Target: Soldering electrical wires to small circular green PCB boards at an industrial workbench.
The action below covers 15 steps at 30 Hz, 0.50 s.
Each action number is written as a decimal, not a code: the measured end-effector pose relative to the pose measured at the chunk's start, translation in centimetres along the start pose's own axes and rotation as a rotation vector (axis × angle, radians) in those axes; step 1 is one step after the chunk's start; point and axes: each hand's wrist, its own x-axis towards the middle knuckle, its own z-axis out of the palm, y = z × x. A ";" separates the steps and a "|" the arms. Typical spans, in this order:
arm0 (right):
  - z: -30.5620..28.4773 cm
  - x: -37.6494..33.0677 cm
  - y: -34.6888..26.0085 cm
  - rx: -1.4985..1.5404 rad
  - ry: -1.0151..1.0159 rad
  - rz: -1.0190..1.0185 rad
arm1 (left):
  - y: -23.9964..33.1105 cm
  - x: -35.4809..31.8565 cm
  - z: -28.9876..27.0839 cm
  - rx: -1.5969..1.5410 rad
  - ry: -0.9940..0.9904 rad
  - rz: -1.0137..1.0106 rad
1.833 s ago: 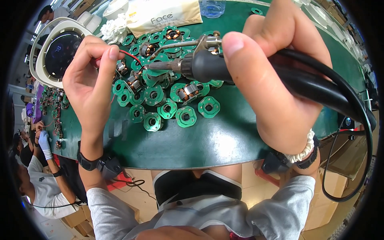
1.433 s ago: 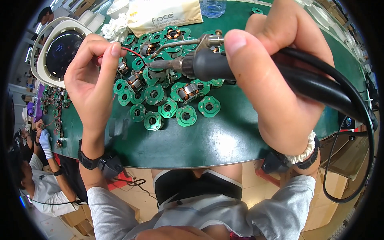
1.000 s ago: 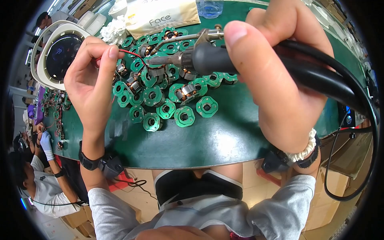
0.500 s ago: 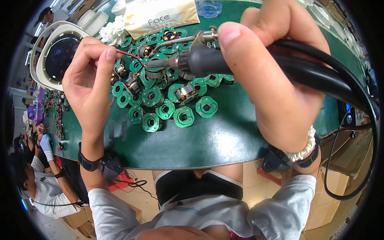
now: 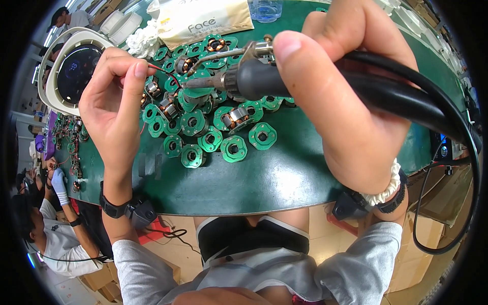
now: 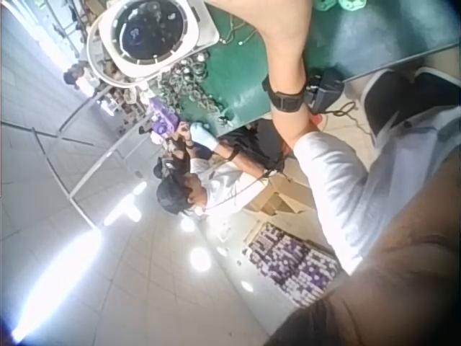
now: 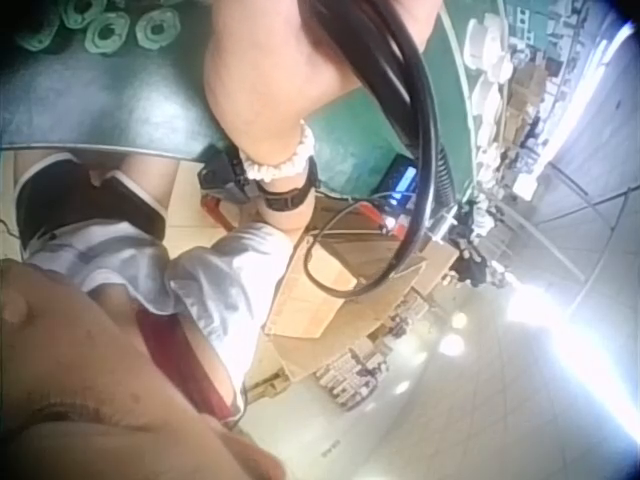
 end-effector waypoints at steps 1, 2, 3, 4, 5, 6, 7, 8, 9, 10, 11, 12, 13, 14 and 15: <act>0.1 0.0 -0.1 0.001 0.000 0.000 | 0.0 0.0 0.0 0.004 -0.004 -0.007; 0.5 0.1 -0.3 -0.002 -0.038 -0.028 | 0.0 0.0 -0.1 0.006 -0.004 -0.008; 0.7 0.1 -0.5 -0.009 -0.074 -0.056 | 0.0 0.0 0.0 0.009 -0.003 -0.001; 0.6 0.2 -0.7 -0.010 -0.073 -0.056 | -0.1 0.0 0.0 0.012 -0.001 0.006; 0.6 0.2 -0.9 -0.046 -0.033 -0.044 | -0.1 0.0 0.0 0.011 -0.002 0.006; 0.6 0.1 -1.0 -0.080 0.007 -0.034 | -0.1 -0.1 0.0 0.016 -0.006 0.001; -0.3 0.1 -0.3 -0.079 0.067 0.002 | -0.1 -0.1 -0.1 0.021 -0.010 -0.004; -0.5 0.1 -0.2 -0.079 0.067 0.001 | -0.1 -0.1 0.0 0.021 -0.010 -0.004; -0.5 0.3 -0.3 -0.081 0.069 -0.017 | -0.2 0.0 0.0 0.015 -0.012 0.003; -0.5 0.4 -0.3 -0.083 0.071 -0.036 | -0.1 0.1 0.1 0.008 -0.014 0.010; -0.9 0.7 -0.2 -0.104 0.111 0.046 | -0.1 0.0 0.1 0.009 -0.014 0.012; -1.1 0.8 0.0 -0.103 0.112 0.045 | -0.2 -0.1 0.1 0.006 -0.010 -0.002; -1.3 0.8 0.3 -0.123 0.113 0.005 | -0.2 -0.1 0.1 0.002 -0.006 -0.015; -1.6 0.9 0.4 -0.144 0.114 -0.035 | -0.2 -0.1 0.1 0.003 -0.006 -0.014; -2.1 1.1 0.4 -0.124 0.093 -0.054 | -0.1 -0.1 0.1 -0.012 0.003 -0.037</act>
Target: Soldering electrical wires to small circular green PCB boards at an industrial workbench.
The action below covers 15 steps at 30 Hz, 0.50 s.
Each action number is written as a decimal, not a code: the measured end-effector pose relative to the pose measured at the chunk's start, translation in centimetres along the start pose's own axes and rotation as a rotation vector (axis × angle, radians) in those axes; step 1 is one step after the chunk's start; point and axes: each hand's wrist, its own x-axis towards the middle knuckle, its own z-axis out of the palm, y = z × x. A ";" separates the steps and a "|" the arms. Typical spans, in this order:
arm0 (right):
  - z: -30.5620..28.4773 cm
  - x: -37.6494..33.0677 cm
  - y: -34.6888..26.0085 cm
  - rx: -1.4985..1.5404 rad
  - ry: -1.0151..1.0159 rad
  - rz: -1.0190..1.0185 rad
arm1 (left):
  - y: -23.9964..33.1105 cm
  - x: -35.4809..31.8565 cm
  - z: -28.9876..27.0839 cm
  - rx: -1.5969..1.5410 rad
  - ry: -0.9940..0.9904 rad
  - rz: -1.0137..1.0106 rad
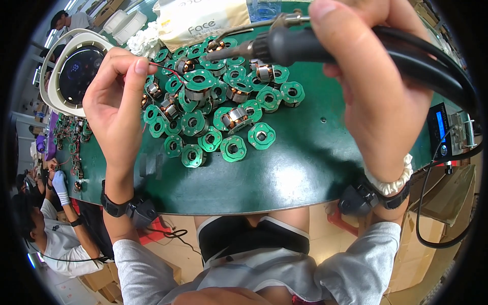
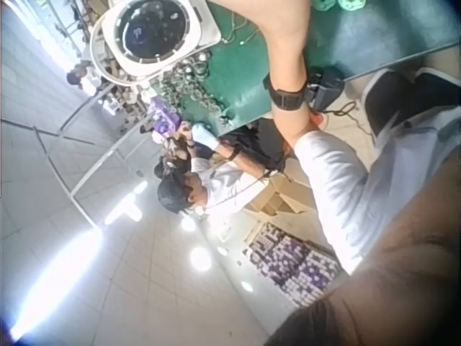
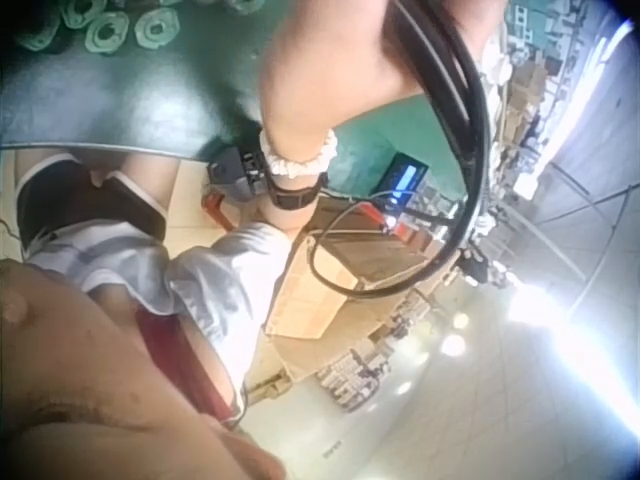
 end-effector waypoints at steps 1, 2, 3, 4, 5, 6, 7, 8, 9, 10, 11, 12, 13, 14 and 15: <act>-0.1 -0.1 -0.1 0.000 0.000 -0.001 | 0.1 0.0 0.0 -0.015 0.009 -0.023; 0.1 -0.1 -0.2 0.012 0.035 0.022 | 0.0 0.0 0.2 -0.015 0.009 -0.022; 0.3 -0.1 -0.3 0.023 0.070 0.045 | -0.1 0.1 0.4 -0.066 0.043 -0.019; 0.3 0.0 -0.3 0.017 0.040 0.047 | -0.1 0.2 0.5 -0.117 0.076 -0.015; 0.4 0.0 -0.3 0.015 0.041 0.046 | -0.1 0.2 0.6 -0.118 0.077 -0.014; 0.5 -0.1 -0.3 0.066 0.005 0.069 | -0.1 0.2 0.6 -0.129 0.071 -0.027; 0.6 -0.1 -0.3 0.117 -0.032 0.093 | -0.1 0.2 0.6 -0.140 0.066 -0.040; 0.7 -0.1 -0.3 0.168 -0.068 0.117 | -0.1 0.2 0.6 -0.140 0.067 -0.041; 1.1 -0.2 -0.4 0.168 -0.070 0.118 | -0.2 0.2 0.5 -0.135 0.059 -0.039; 1.6 -0.3 -0.4 0.107 0.007 0.113 | -0.2 0.2 0.4 -0.131 0.051 -0.038; 1.9 -0.4 -0.5 0.045 0.083 0.108 | -0.1 0.2 0.4 -0.130 0.051 -0.040; 1.9 -0.5 -0.7 0.045 0.081 0.108 | 0.0 0.2 0.2 -0.111 0.014 -0.062; 1.9 -0.7 -0.9 0.090 0.002 0.087 | 0.1 0.1 0.1 -0.091 -0.023 -0.083; 1.9 -0.7 -1.1 0.135 -0.078 0.066 | 0.1 0.1 0.0 -0.090 -0.022 -0.085; 2.0 -0.6 -1.0 0.135 -0.078 0.066 | 0.1 0.1 0.0 -0.101 -0.022 -0.091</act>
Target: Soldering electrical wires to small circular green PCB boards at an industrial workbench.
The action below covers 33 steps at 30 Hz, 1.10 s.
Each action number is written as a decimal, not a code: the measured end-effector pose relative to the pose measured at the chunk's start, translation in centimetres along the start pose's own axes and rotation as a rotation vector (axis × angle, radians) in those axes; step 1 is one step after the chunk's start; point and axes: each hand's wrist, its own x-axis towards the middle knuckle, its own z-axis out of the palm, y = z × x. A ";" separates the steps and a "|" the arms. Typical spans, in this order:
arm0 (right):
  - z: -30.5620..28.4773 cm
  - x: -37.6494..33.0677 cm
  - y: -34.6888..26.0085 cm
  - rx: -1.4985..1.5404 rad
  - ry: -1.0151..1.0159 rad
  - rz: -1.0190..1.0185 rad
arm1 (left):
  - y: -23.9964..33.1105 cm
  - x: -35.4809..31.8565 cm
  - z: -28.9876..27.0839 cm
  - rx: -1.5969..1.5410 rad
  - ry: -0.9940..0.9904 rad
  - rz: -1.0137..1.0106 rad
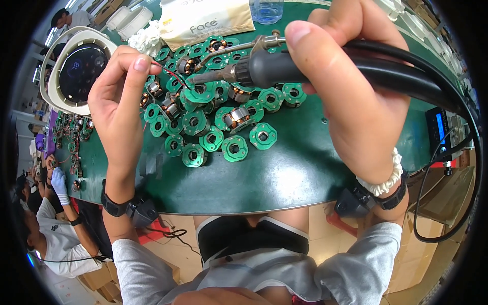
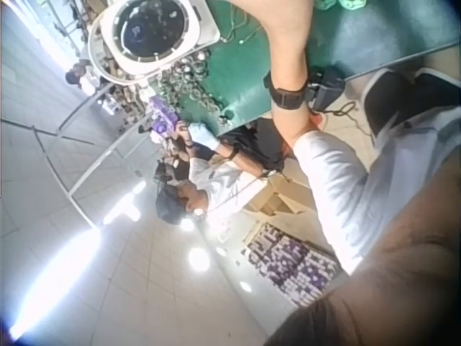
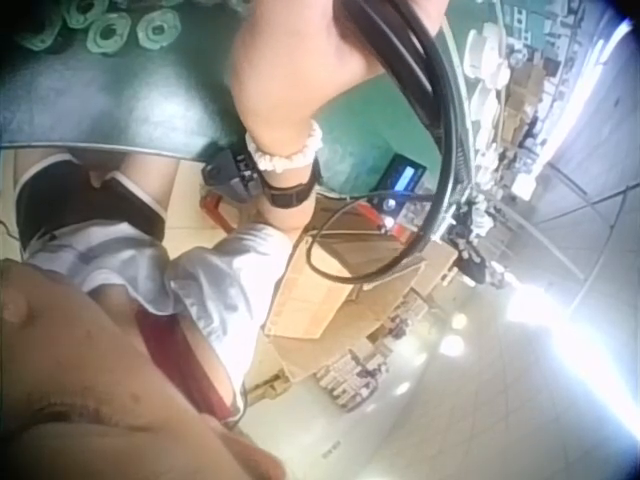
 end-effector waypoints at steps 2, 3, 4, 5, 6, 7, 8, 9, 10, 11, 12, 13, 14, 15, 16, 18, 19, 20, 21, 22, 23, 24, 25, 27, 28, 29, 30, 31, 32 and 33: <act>0.1 0.2 0.1 -0.112 0.057 0.113 | 0.0 -0.1 0.1 -0.011 -0.001 -0.007; 0.0 0.2 0.2 -0.111 0.054 0.113 | 0.0 0.0 0.2 -0.018 0.009 -0.012; -0.1 0.1 0.3 -0.088 0.050 0.090 | 0.0 0.0 0.3 -0.024 0.018 -0.017; -0.3 0.1 0.4 -0.065 0.047 0.066 | 0.0 0.0 0.3 -0.023 0.020 -0.020; -0.3 0.0 0.4 -0.065 0.047 0.065 | -0.1 0.0 0.3 -0.039 0.025 -0.019; -0.4 0.0 0.4 -0.056 0.048 0.067 | -0.1 0.0 0.3 -0.056 0.030 -0.018; -0.4 -0.1 0.4 -0.048 0.049 0.070 | 0.0 0.0 0.3 -0.055 0.031 -0.017; -0.5 -0.1 0.5 -0.040 0.051 0.074 | -0.1 -0.1 0.3 -0.055 0.032 -0.023; -0.6 -0.1 0.6 -0.031 0.052 0.079 | -0.2 -0.1 0.3 -0.055 0.032 -0.029; -0.6 -0.1 0.7 -0.023 0.053 0.083 | -0.2 0.0 0.3 -0.055 0.032 -0.030; -0.6 -0.1 0.7 -0.023 0.053 0.083 | -0.3 0.0 0.3 -0.061 0.031 -0.028; -0.6 -0.1 0.7 -0.016 0.043 0.078 | -0.3 0.0 0.3 -0.066 0.030 -0.026; -0.6 -0.1 0.6 -0.010 0.034 0.072 | -0.3 0.0 0.3 -0.066 0.030 -0.026; -0.6 -0.2 0.6 -0.003 0.024 0.068 | -0.3 0.0 0.3 -0.067 0.031 -0.028; -0.6 -0.2 0.6 0.003 0.014 0.064 | -0.3 0.0 0.3 -0.068 0.032 -0.030; -0.5 -0.3 0.6 0.010 0.005 0.059 | -0.3 -0.1 0.3 -0.069 0.033 -0.028; -0.3 -0.4 0.6 -0.023 0.016 0.043 | -0.3 -0.1 0.3 -0.070 0.035 -0.025; -0.2 -0.4 0.6 -0.056 0.027 0.027 | -0.3 -0.1 0.3 -0.070 0.034 -0.026; -0.2 -0.4 0.6 -0.056 0.027 0.027 | -0.3 -0.1 0.3 -0.069 0.035 -0.028; -0.2 -0.4 0.7 -0.057 0.026 0.021 | -0.3 -0.1 0.3 -0.069 0.036 -0.029; -0.3 -0.4 0.7 -0.058 0.025 0.016 | -0.3 -0.1 0.3 -0.069 0.036 -0.029; -0.4 -0.4 0.7 -0.058 0.025 0.015 | -0.3 -0.1 0.3 -0.073 0.035 -0.031; -0.6 -0.4 0.7 -0.020 0.002 0.012 | -0.3 -0.1 0.4 -0.078 0.034 -0.032; -0.6 -0.4 0.7 0.019 -0.020 0.008 | -0.3 -0.1 0.4 -0.080 0.033 -0.035; -0.5 -0.4 0.8 -0.016 0.003 0.009 | -0.3 -0.1 0.4 -0.083 0.032 -0.038; -0.5 -0.4 0.8 -0.050 0.027 0.010 | -0.3 -0.1 0.4 -0.083 0.032 -0.039; -0.4 -0.4 0.8 -0.050 0.027 0.010 | -0.2 -0.2 0.3 -0.079 0.031 -0.039; -0.4 -0.4 0.8 -0.058 0.049 0.029 | -0.2 -0.2 0.3 -0.076 0.031 -0.039; -0.4 -0.4 0.8 -0.067 0.072 0.048 | -0.2 -0.2 0.4 -0.076 0.031 -0.039; -0.4 -0.4 0.8 -0.067 0.072 0.048 | -0.2 -0.2 0.4 -0.079 0.032 -0.038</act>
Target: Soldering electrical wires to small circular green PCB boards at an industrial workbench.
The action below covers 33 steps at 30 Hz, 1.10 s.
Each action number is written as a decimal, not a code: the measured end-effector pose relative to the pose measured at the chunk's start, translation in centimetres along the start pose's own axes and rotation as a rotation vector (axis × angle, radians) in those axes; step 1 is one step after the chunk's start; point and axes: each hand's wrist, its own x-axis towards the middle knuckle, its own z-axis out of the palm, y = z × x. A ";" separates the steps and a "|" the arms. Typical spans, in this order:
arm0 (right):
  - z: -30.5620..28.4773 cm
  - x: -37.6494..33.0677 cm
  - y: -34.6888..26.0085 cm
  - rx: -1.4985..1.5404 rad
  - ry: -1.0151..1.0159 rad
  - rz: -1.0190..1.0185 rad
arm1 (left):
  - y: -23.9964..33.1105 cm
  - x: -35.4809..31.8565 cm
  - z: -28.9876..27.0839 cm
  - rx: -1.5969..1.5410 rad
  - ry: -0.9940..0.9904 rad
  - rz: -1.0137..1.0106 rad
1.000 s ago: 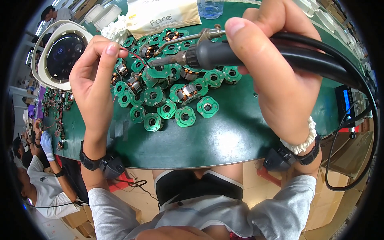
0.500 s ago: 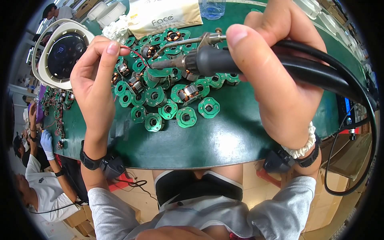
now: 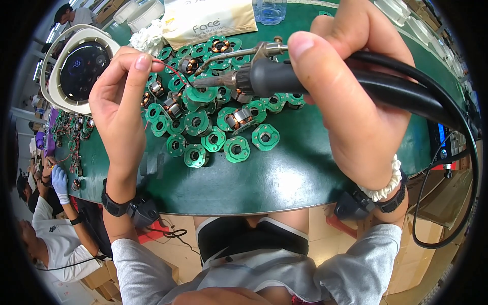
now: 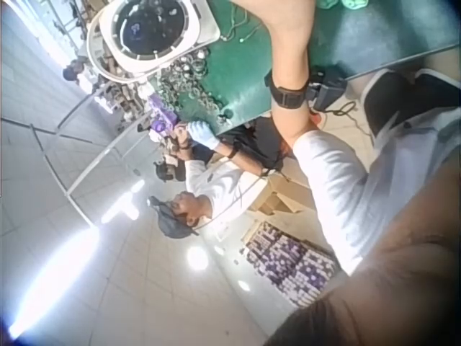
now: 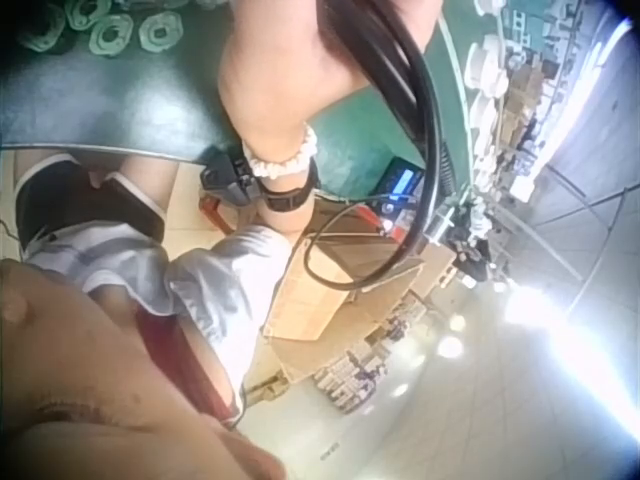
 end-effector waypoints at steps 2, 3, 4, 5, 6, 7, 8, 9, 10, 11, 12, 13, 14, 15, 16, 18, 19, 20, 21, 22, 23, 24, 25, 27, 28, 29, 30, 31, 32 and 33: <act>0.0 0.0 -0.1 0.022 -0.045 -0.019 | 0.0 0.0 0.0 -0.004 0.001 0.001; 0.0 0.0 -0.1 0.023 -0.046 -0.019 | 0.0 0.0 0.0 -0.004 0.001 0.002; 0.0 0.0 0.0 0.029 -0.045 -0.018 | -0.1 0.0 0.0 -0.003 0.001 0.004; 0.0 0.0 0.0 0.034 -0.043 -0.017 | 0.0 0.0 0.0 -0.003 0.001 0.004; 0.0 0.0 0.0 0.033 -0.043 -0.017 | 0.0 -0.1 0.0 -0.006 0.000 0.004; -0.1 0.0 0.1 0.068 -0.062 -0.022 | 0.0 -0.1 0.1 -0.009 -0.002 0.005; -0.1 0.0 0.2 0.102 -0.080 -0.026 | -0.1 0.0 0.2 -0.010 -0.002 0.005; -0.1 0.0 0.2 0.102 -0.081 -0.027 | -0.1 0.0 0.3 -0.035 0.024 0.008; 0.0 -0.1 0.2 0.078 -0.062 -0.018 | -0.1 0.0 0.4 -0.061 0.050 0.011; 0.1 -0.1 0.2 0.053 -0.044 -0.010 | -0.1 0.0 0.4 -0.060 0.050 0.012; 0.0 0.0 0.2 0.052 -0.044 -0.010 | -0.1 0.0 0.4 -0.067 0.054 0.007; -0.1 0.1 0.2 0.086 -0.058 -0.021 | -0.1 0.0 0.5 -0.073 0.058 0.002; -0.2 0.1 0.2 0.119 -0.072 -0.033 | -0.1 0.0 0.5 -0.073 0.059 0.002; -0.1 0.1 0.2 0.119 -0.072 -0.034 | -0.1 0.0 0.5 -0.082 0.058 -0.006; 0.1 0.1 0.2 0.075 -0.027 -0.031 | -0.1 0.0 0.4 -0.091 0.057 -0.013; 0.2 0.1 0.1 0.030 0.018 -0.029 | -0.2 -0.1 0.3 -0.123 0.065 -0.028; 0.1 0.0 0.0 0.044 0.005 -0.025 | -0.2 -0.1 0.3 -0.155 0.072 -0.045; 0.1 0.0 -0.1 0.058 -0.008 -0.021 | -0.2 -0.1 0.2 -0.154 0.074 -0.044; 0.5 -0.1 -0.4 0.057 -0.009 -0.021 | -0.1 -0.1 0.3 -0.187 0.075 -0.063; 1.1 -0.1 -0.9 0.025 -0.006 -0.029 | -0.1 -0.1 0.3 -0.219 0.076 -0.082; 1.4 -0.1 -1.1 -0.006 -0.002 -0.037 | -0.1 -0.1 0.3 -0.219 0.076 -0.083; 1.4 -0.1 -1.0 -0.007 -0.003 -0.037 | -0.1 0.0 0.4 -0.247 0.092 -0.100; 1.2 -0.1 -0.8 -0.003 0.003 -0.038 | 0.0 0.0 0.5 -0.275 0.107 -0.117; 0.7 -0.1 -0.3 0.005 0.016 -0.039 | 0.4 -0.1 0.4 -0.286 0.111 -0.149; 0.5 -0.1 0.0 0.010 0.023 -0.039 | 0.5 -0.1 0.4 -0.295 0.113 -0.182; 0.4 -0.1 0.1 0.015 0.030 -0.040 | 0.5 -0.2 0.4 -0.295 0.114 -0.182; 0.4 -0.1 0.2 0.013 0.030 -0.040 | 0.5 -0.2 0.4 -0.296 0.114 -0.177; 0.4 -0.1 0.3 0.024 0.028 -0.038 | 0.5 -0.2 0.4 -0.297 0.114 -0.172; 0.3 -0.1 0.3 0.034 0.026 -0.035 | 0.5 -0.1 0.4 -0.299 0.114 -0.172; 0.3 0.0 0.3 0.034 0.025 -0.034 | 0.6 -0.1 0.5 -0.312 0.120 -0.172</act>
